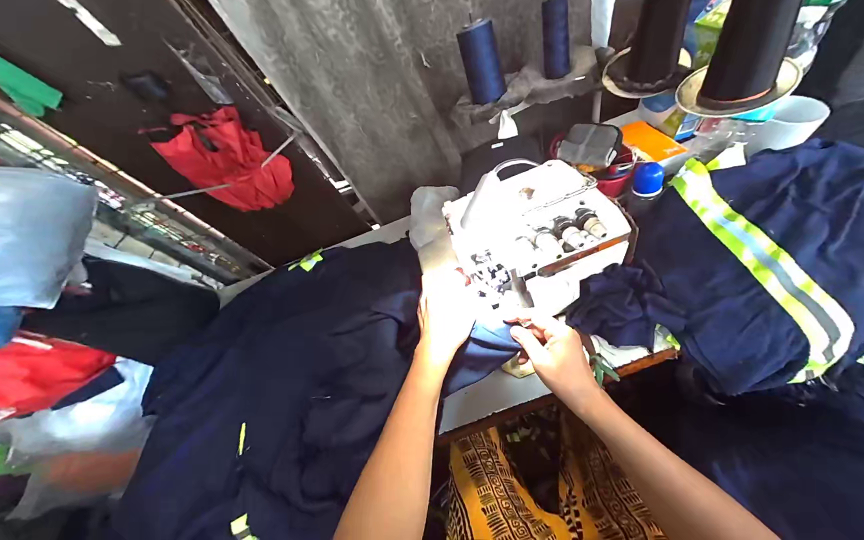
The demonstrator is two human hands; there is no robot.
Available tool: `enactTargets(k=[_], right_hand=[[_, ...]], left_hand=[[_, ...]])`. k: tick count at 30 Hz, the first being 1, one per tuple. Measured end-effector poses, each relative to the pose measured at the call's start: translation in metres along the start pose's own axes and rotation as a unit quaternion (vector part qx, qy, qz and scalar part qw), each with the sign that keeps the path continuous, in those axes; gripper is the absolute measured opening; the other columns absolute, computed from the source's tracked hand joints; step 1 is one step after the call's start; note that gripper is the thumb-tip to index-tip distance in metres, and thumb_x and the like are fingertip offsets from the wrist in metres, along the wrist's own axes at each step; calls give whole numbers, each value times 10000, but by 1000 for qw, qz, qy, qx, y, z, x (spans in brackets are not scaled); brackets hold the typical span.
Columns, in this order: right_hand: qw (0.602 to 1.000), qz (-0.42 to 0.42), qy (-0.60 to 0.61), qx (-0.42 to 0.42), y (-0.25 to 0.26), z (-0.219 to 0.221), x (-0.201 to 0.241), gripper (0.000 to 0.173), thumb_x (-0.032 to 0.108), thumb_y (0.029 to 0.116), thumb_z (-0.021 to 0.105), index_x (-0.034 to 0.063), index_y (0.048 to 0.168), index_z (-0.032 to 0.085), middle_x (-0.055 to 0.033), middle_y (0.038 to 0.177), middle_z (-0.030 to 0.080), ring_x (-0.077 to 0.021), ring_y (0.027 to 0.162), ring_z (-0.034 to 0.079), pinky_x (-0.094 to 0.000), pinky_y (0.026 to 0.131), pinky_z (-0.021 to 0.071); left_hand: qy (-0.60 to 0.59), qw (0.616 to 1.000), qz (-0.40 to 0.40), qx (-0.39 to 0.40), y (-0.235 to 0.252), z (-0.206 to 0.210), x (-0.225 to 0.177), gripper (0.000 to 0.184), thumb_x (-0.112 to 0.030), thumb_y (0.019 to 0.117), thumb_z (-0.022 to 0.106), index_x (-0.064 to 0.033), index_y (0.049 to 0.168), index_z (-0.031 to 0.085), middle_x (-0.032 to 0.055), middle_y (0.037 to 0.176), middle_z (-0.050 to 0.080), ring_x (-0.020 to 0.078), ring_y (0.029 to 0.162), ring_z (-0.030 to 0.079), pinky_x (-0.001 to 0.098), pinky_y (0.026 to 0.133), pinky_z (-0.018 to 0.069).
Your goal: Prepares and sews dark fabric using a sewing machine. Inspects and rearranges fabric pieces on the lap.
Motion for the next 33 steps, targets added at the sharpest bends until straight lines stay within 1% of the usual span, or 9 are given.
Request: enactTargets(k=[8, 14, 16, 19, 23, 25, 27, 30, 33], right_hand=[[994, 24, -100, -27, 1, 1, 7, 270, 167, 998, 573, 66, 1200, 720, -42, 768, 703, -102, 614, 658, -288, 620, 576], [994, 42, -92, -27, 7, 2, 8, 297, 158, 1006, 556, 39, 1234, 704, -90, 883, 738, -161, 708, 711, -354, 694, 606], [994, 32, -100, -18, 6, 6, 10, 300, 145, 991, 566, 20, 1227, 702, -111, 884, 732, -194, 729, 708, -389, 723, 603], [994, 23, -109, 4, -2, 5, 11, 339, 146, 973, 607, -3, 1270, 674, -141, 813, 699, -269, 741, 676, -463, 757, 560], [989, 17, -117, 84, -6, -1, 4, 426, 136, 983, 616, -13, 1376, 543, -139, 895, 713, -269, 826, 706, -448, 817, 568], [988, -19, -135, 76, -11, -24, 6, 401, 91, 958, 633, -3, 1343, 574, -128, 928, 733, -247, 836, 724, -434, 808, 593], [982, -50, -184, -1, -12, -74, 8, 305, 123, 974, 643, 10, 1257, 648, -128, 991, 733, -228, 873, 726, -422, 821, 613], [945, -12, -305, -115, -9, -168, -8, 271, 156, 979, 643, 12, 1202, 700, -164, 1090, 726, -305, 1004, 710, -497, 911, 579], [904, 101, -407, -80, 1, -208, -40, 323, 222, 966, 691, 35, 1229, 710, -218, 1166, 692, -428, 1150, 617, -614, 1004, 449]], left_hand=[[57, 994, -65, 64, 12, 6, 2, 323, -236, 1033, 539, 15, 1175, 685, 254, 1176, 637, 441, 1213, 555, 567, 1004, 459], [76, 986, -115, 94, 31, 8, 2, 413, -258, 1015, 572, 35, 1302, 626, 282, 1365, 546, 458, 1313, 495, 587, 1050, 441], [53, 993, -73, 73, 31, 6, 4, 425, -265, 987, 622, 46, 1277, 642, 285, 1346, 569, 462, 1306, 503, 599, 1072, 423], [-31, 996, 75, -30, 6, -7, 1, 362, -270, 941, 653, 16, 1156, 701, 256, 1185, 657, 463, 1185, 574, 664, 1052, 365], [-119, 978, 116, -127, -73, -11, 24, 478, -267, 904, 505, 2, 1288, 602, 234, 1332, 592, 438, 1324, 474, 675, 1055, 289], [-142, 970, 103, -170, -112, -25, 33, 576, -385, 944, 506, 33, 1338, 540, 261, 1380, 549, 431, 1363, 433, 664, 1082, 269], [-174, 959, 78, -211, -149, -45, 45, 629, -435, 971, 528, 56, 1363, 487, 275, 1397, 517, 357, 1345, 445, 572, 1073, 335], [-223, 950, 13, -219, -196, -61, 64, 628, -255, 921, 625, 148, 1352, 410, 312, 1373, 477, 257, 1264, 448, 395, 984, 427], [-239, 950, -39, -197, -211, -57, 73, 534, -135, 901, 609, 151, 1325, 454, 274, 1276, 550, 229, 1186, 487, 365, 926, 445]])
Point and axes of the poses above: each hand's wrist, its own y-axis towards the middle knuckle, its own z-axis out of the palm, x = y × z, the point moved 9 cm from there along y, towards the middle knuckle
